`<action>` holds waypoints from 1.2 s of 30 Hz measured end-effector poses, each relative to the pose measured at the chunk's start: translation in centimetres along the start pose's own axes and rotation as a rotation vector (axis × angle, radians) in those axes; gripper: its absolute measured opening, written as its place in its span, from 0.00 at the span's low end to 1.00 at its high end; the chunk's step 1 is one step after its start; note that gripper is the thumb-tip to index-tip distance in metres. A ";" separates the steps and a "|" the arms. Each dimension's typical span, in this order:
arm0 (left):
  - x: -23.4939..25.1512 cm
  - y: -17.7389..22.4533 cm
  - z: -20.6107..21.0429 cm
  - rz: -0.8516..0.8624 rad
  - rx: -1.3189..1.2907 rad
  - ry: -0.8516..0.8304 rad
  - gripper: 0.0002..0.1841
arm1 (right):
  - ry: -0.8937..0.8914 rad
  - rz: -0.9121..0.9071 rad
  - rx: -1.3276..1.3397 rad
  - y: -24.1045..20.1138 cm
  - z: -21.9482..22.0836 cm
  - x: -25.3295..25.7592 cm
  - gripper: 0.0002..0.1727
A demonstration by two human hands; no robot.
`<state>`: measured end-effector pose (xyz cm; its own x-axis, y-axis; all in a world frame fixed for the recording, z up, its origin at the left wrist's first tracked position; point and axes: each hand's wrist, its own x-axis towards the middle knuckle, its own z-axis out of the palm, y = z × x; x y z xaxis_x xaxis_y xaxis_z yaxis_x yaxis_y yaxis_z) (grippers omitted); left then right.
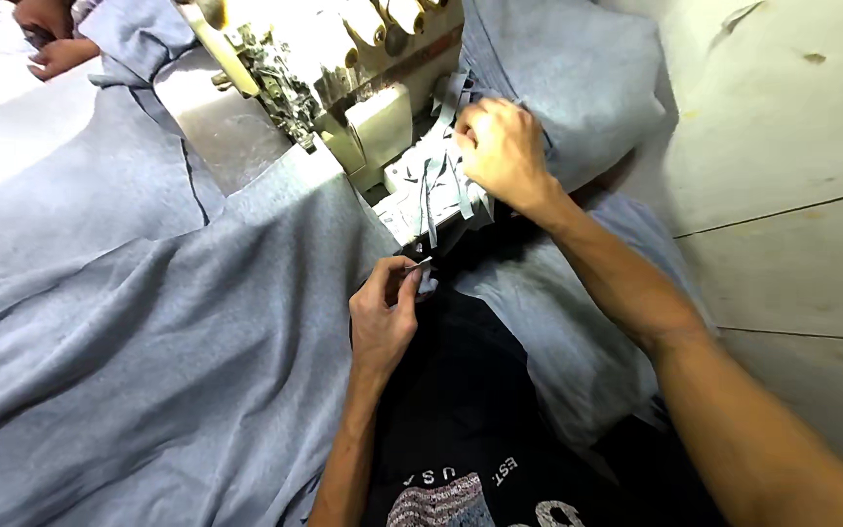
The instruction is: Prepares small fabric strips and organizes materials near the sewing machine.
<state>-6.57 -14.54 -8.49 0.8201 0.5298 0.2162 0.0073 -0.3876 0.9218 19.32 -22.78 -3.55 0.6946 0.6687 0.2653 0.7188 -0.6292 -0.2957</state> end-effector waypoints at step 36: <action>14.3 6.6 -7.6 0.219 -0.025 0.029 0.13 | -0.126 0.037 1.194 -5.1 -0.3 -10.9 0.10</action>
<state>0.86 -3.82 3.14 0.7839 0.4561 0.4212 -0.1841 -0.4772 0.8593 8.06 -26.96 -4.60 0.6585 0.7338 0.1672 0.1705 0.0709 -0.9828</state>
